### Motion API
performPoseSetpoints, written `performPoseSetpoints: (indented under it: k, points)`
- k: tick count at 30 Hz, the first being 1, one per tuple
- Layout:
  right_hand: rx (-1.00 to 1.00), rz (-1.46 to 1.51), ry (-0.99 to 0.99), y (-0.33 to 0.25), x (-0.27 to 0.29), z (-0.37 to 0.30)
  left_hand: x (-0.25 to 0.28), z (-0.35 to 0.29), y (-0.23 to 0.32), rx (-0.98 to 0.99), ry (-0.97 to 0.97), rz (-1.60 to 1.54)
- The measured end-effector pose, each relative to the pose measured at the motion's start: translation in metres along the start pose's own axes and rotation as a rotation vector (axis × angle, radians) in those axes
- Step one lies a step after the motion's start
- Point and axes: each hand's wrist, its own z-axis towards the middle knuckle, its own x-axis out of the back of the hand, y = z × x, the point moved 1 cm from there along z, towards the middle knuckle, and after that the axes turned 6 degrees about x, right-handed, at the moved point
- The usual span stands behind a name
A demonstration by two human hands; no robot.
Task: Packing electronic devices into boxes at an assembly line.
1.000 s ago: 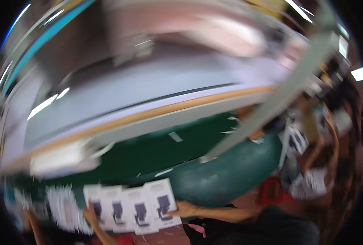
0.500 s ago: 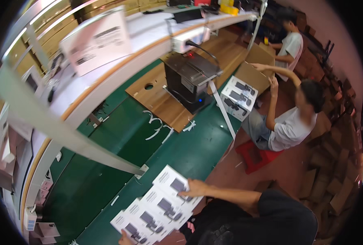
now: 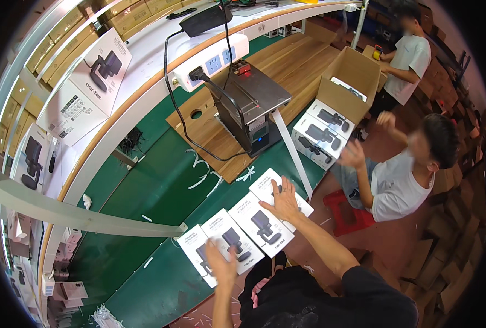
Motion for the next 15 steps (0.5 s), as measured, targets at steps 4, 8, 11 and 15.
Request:
performPoseSetpoints:
  k: [4,8,11,15]
  points:
    - [0.021,0.045,0.025,-0.003,-0.009,0.004,-0.063,-0.015,0.072,-0.364,-0.428,-0.029]
    - [-0.027,0.046,0.079,0.026,-0.010,0.003,-0.111,-0.009,0.072,-0.561,-0.576,0.103]
    - [-0.036,0.066,0.033,0.046,0.003,0.015,-0.113,0.006,0.054,-0.593,-0.566,0.304]
    - [-0.054,0.153,-0.103,0.058,0.013,0.030,-0.099,0.035,0.044,-0.493,-0.505,0.234]
